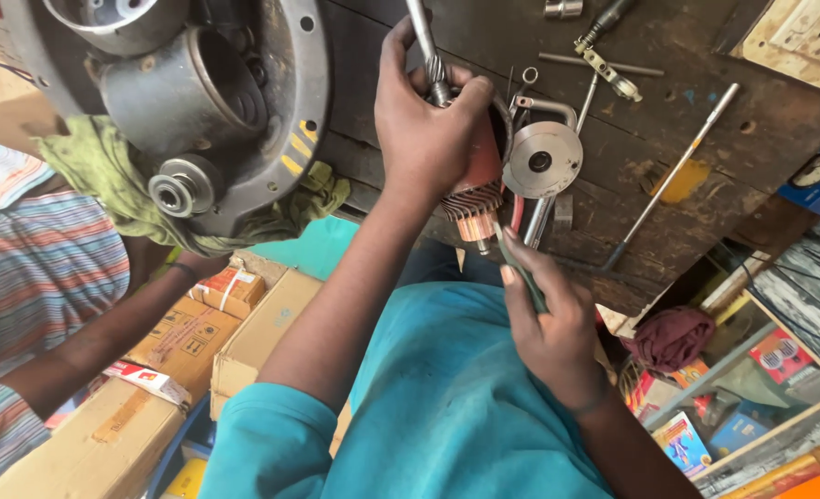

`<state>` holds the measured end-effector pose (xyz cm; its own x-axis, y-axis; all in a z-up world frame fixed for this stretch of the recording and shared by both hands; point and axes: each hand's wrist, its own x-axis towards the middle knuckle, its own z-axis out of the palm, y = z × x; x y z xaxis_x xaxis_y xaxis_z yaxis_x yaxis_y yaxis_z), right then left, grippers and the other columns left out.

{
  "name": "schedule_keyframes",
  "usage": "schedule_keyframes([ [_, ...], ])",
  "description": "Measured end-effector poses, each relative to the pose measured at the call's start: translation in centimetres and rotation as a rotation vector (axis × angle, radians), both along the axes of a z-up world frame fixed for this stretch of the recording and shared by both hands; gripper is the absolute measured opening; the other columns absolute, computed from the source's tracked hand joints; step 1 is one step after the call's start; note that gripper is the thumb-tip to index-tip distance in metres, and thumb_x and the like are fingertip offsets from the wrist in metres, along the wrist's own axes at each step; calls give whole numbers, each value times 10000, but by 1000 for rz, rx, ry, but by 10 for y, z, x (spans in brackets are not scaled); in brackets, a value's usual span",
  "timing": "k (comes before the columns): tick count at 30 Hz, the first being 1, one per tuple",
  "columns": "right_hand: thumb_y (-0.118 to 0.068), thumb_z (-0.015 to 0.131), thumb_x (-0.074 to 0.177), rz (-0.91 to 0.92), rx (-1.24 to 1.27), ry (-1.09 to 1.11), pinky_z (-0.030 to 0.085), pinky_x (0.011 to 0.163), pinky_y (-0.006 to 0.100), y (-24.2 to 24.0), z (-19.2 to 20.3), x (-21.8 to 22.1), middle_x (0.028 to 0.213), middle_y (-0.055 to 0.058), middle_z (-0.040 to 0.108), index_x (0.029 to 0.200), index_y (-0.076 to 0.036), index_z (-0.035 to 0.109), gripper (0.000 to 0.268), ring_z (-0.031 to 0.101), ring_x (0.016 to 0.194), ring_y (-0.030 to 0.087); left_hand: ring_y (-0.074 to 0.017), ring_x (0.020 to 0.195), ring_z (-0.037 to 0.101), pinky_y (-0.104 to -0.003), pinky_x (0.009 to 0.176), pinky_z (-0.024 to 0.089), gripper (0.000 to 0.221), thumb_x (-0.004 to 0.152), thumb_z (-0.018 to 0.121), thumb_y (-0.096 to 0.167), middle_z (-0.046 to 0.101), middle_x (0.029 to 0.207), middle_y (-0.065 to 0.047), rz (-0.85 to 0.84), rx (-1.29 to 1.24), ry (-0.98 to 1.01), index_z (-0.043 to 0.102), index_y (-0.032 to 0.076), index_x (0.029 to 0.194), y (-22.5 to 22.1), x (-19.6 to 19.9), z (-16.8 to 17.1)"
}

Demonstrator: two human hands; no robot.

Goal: The recorder is repairing or assembling a starter motor component by cleaning parts and inserting a shaft.

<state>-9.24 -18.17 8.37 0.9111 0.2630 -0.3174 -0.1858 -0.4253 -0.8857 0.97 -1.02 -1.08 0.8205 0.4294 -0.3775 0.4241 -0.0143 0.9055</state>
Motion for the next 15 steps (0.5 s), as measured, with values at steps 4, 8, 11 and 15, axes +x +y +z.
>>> schedule_keyframes([
  [4, 16, 596, 1005, -2, 13, -15, 570, 977, 373, 0, -3, 1, 1229, 210, 724, 1318, 59, 616, 317, 740, 1154, 290, -58, 710, 661, -220, 688, 563, 739, 813, 776, 89, 721, 819, -6, -35, 55, 63, 429, 25, 1461, 2, 1, 0],
  [8, 9, 611, 1018, 12, -8, -44, 584, 959, 363, -1, -5, -1, 1238, 213, 726, 1303, 50, 619, 288, 747, 1149, 304, -62, 750, 667, -232, 720, 577, 757, 823, 785, 78, 709, 846, -11, -4, 20, 14, 393, 4, 1466, -1, -9, -9],
  [11, 8, 600, 1011, 21, 15, -75, 582, 952, 368, -4, -2, 0, 1236, 219, 720, 1310, 58, 610, 304, 745, 1134, 313, -65, 751, 669, -235, 726, 578, 742, 828, 789, 74, 713, 847, -10, -35, 48, -12, 402, 2, 1458, 1, -1, -1],
  [15, 10, 586, 1015, 7, 39, -24, 592, 918, 363, 1, -6, 3, 1199, 201, 738, 1314, 57, 615, 304, 765, 1100, 290, -78, 660, 610, -243, 620, 530, 721, 798, 765, 66, 679, 792, -14, 13, -49, 72, 432, 10, 1435, 1, -1, -2],
])
